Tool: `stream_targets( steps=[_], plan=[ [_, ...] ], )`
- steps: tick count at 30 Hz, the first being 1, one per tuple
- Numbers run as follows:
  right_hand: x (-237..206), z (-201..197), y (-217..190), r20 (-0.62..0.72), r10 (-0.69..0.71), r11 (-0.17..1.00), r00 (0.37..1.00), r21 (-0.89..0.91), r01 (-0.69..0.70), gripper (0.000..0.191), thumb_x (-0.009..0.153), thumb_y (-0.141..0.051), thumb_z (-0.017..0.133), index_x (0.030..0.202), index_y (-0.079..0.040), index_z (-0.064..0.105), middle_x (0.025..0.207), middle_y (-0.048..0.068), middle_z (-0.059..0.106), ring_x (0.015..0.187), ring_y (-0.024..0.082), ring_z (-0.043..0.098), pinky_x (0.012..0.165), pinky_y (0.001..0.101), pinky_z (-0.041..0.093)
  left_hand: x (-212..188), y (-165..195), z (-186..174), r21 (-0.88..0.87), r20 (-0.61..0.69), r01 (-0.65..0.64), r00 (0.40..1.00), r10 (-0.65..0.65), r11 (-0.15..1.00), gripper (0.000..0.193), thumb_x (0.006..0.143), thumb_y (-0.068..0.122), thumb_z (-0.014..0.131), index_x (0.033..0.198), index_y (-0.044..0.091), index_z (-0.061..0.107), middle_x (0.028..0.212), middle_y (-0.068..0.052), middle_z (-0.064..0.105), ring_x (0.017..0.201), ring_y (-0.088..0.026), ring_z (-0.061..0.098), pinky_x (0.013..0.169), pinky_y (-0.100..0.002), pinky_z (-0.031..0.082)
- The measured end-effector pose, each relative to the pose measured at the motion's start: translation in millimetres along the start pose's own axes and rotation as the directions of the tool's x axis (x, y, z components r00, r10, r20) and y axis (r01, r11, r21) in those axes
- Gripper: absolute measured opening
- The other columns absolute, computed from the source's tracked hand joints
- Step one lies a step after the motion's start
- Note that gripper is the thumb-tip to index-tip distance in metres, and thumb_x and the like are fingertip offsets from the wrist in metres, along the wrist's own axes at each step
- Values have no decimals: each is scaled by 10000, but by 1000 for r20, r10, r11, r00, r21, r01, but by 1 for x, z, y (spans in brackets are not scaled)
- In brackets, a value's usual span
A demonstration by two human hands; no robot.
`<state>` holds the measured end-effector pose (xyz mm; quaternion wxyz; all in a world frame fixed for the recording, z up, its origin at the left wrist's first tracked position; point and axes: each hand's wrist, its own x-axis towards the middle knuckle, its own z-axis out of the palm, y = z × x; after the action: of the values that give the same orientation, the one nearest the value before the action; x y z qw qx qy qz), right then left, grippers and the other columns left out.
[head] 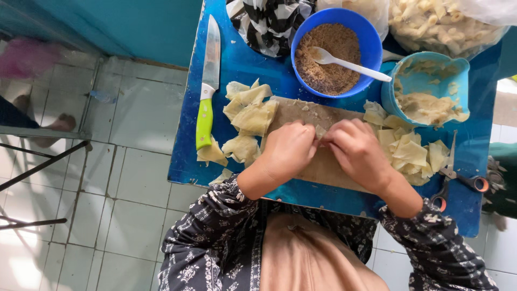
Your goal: The person folds thin translucent pastry sheets on a cutting board, spooning brown sugar from a bowl onto some sheets and folding them over by hand, setting finished folded pieces aside on the table.
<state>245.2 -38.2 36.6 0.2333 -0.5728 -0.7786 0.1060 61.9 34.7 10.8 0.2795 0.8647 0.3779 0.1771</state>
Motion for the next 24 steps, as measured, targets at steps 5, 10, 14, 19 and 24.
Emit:
stream_targets(
  steps=[5,10,14,19,24],
  plan=[
    [-5,0,-7,-76,-225,951,971,-235,202,197,862,-129,772,1030,-43,716,1075,73,682,1006,265,635,876,414,449,-15,4,-21,-203,-185,-27,983,-11,979,127,926,133,691,1003,55,626,949,-133,650,926,-343,646,781,-456,524],
    [-3,2,-5,-81,-232,955,969,-208,212,183,859,-127,775,1019,-50,733,1070,72,695,1000,260,645,880,414,449,-29,14,-22,-169,-358,-295,907,220,940,266,921,64,660,1181,79,609,1064,-68,675,1024,-284,638,886,-418,508],
    [-4,1,-3,-81,-172,979,982,-125,161,219,836,-110,775,1040,-49,723,1082,70,692,1008,278,640,885,415,451,-31,14,-14,25,-331,-317,892,307,948,353,921,78,607,1272,46,613,1093,-43,689,1042,-232,639,906,-386,496],
    [-10,-2,-3,-174,-84,996,981,5,86,286,826,-102,782,1100,-69,708,1097,70,668,1033,294,620,912,424,444,-31,10,-9,118,-270,-327,898,347,938,362,923,97,603,1280,42,623,1040,-21,687,1014,-203,644,911,-365,473],
    [-10,1,0,-117,-90,996,989,-27,87,262,820,-99,778,1073,-89,715,1090,55,682,1023,275,623,900,411,437,-29,9,-7,82,-310,-303,898,313,949,352,934,95,599,1283,54,615,1078,-14,689,1023,-188,639,907,-365,465]
  ],
)
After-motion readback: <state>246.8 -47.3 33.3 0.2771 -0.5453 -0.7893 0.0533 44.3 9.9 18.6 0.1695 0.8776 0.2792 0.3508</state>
